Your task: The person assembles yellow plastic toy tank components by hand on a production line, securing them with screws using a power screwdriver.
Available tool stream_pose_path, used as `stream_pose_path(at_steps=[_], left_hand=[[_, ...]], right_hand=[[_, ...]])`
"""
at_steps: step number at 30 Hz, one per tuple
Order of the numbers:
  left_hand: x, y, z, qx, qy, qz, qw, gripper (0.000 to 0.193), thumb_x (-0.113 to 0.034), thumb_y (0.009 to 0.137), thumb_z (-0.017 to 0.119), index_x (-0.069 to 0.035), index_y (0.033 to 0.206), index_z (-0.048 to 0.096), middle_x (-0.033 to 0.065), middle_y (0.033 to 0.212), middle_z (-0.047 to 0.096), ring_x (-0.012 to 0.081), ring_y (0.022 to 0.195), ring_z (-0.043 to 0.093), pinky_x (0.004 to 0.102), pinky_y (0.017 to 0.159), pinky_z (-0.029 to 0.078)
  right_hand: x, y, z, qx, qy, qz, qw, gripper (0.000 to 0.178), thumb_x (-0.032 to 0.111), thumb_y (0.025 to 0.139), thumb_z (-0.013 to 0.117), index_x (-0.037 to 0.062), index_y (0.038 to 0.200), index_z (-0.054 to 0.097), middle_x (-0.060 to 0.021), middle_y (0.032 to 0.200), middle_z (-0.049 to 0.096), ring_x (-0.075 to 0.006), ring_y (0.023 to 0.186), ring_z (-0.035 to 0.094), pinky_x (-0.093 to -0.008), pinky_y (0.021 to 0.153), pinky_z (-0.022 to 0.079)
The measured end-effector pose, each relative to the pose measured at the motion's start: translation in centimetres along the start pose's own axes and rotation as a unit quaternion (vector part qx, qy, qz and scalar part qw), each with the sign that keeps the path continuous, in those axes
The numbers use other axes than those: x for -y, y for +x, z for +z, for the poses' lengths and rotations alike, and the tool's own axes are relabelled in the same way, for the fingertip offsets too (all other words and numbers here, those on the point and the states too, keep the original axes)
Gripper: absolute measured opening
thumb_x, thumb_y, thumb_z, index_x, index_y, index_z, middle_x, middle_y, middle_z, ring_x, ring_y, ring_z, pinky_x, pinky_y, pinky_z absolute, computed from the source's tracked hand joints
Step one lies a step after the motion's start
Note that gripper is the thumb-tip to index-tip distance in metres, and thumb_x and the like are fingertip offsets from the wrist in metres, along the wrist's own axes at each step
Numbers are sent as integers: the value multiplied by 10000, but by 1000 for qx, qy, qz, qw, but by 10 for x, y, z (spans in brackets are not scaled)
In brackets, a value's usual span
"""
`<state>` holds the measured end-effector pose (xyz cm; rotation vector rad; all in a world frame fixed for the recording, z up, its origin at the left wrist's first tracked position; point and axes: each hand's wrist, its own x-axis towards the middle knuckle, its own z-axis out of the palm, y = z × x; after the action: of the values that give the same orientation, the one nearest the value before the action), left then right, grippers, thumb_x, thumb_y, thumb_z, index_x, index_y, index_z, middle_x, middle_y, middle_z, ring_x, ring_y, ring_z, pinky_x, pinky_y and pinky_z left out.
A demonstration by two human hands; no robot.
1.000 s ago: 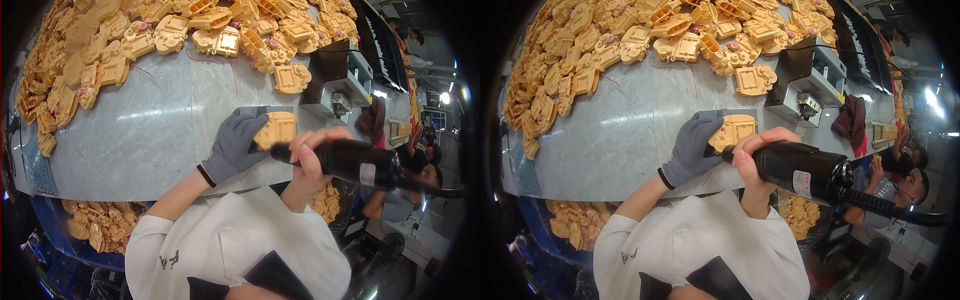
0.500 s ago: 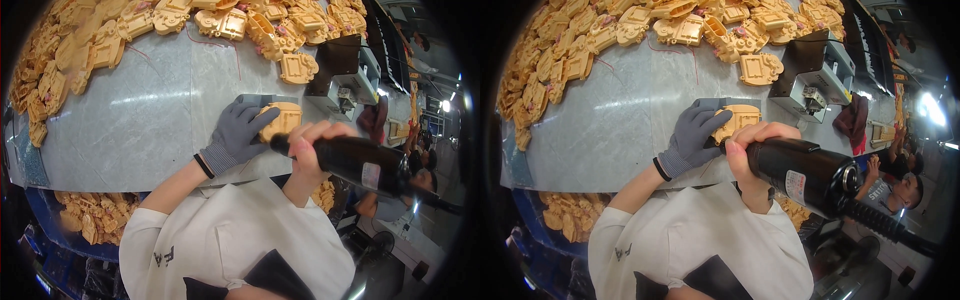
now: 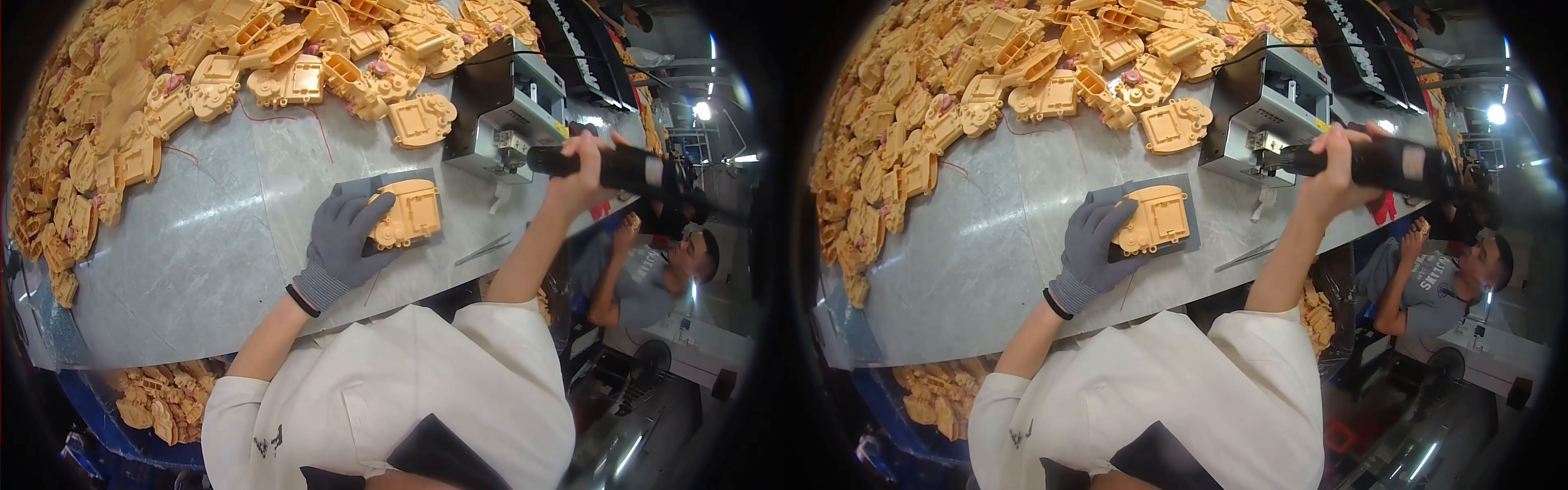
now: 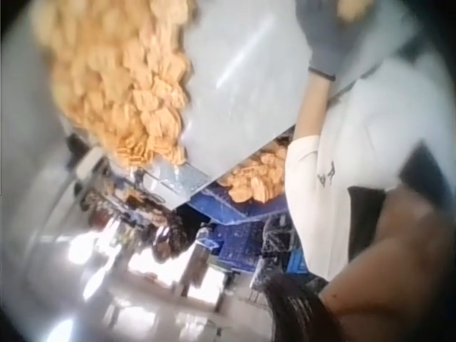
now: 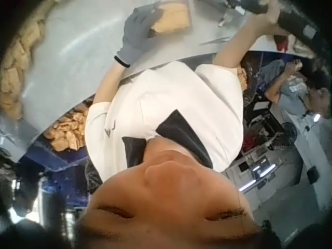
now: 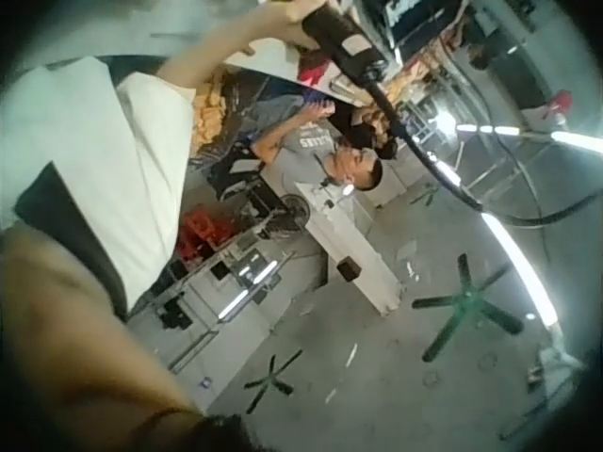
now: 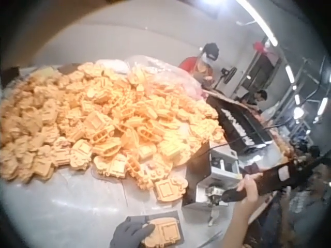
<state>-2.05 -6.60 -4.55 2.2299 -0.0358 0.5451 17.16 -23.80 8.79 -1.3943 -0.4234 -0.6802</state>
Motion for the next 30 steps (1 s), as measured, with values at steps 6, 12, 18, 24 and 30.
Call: stream_pose_path(at_steps=[6, 12, 18, 24, 30], left_hand=[[-2, 0, -5, 21, 16, -10, 1000, 687, -298, 618, 777, -89, 1210, 499, 90, 1033, 573, 279, 986, 522, 421, 916, 372], [-1, 1, -3, 10, -11, -10, 1000, 692, -303, 621, 777, -89, 1215, 494, 90, 1025, 573, 281, 977, 521, 417, 908, 377], [0, -1, -5, 14, -14, -15, 1000, 695, -307, 622, 776, -86, 1216, 491, 93, 1023, 566, 283, 975, 521, 407, 896, 387], [0, 0, -6, 19, -13, -11, 1000, 703, -300, 612, 778, -93, 1218, 490, 99, 1037, 560, 289, 976, 519, 403, 880, 399], [1, -2, -4, 18, -12, -13, 1000, 716, -329, 622, 755, -136, 1241, 453, 63, 1018, 523, 242, 992, 503, 455, 931, 360]], right_hand=[[-4, -9, 3, 42, -6, 94, 995, 356, -80, 686, 569, -28, 1021, 459, -73, 643, 506, -153, 490, 470, -285, 545, 415], [58, -83, 8, 163, 134, 125, 969, 487, -16, 714, 509, 6, 1180, 371, -54, 621, 433, -147, 459, 431, -319, 525, 407], [69, -109, 23, 182, 142, 122, 965, 503, -93, 701, 547, 13, 1159, 367, -55, 604, 472, -138, 471, 457, -287, 479, 421], [65, -109, 24, 177, 119, 114, 970, 453, -86, 701, 571, 19, 1096, 373, -63, 606, 481, -136, 478, 465, -267, 480, 421], [58, -113, 25, 211, 96, 116, 966, 426, -106, 693, 588, 34, 1027, 363, -63, 618, 495, -130, 501, 478, -258, 501, 436]])
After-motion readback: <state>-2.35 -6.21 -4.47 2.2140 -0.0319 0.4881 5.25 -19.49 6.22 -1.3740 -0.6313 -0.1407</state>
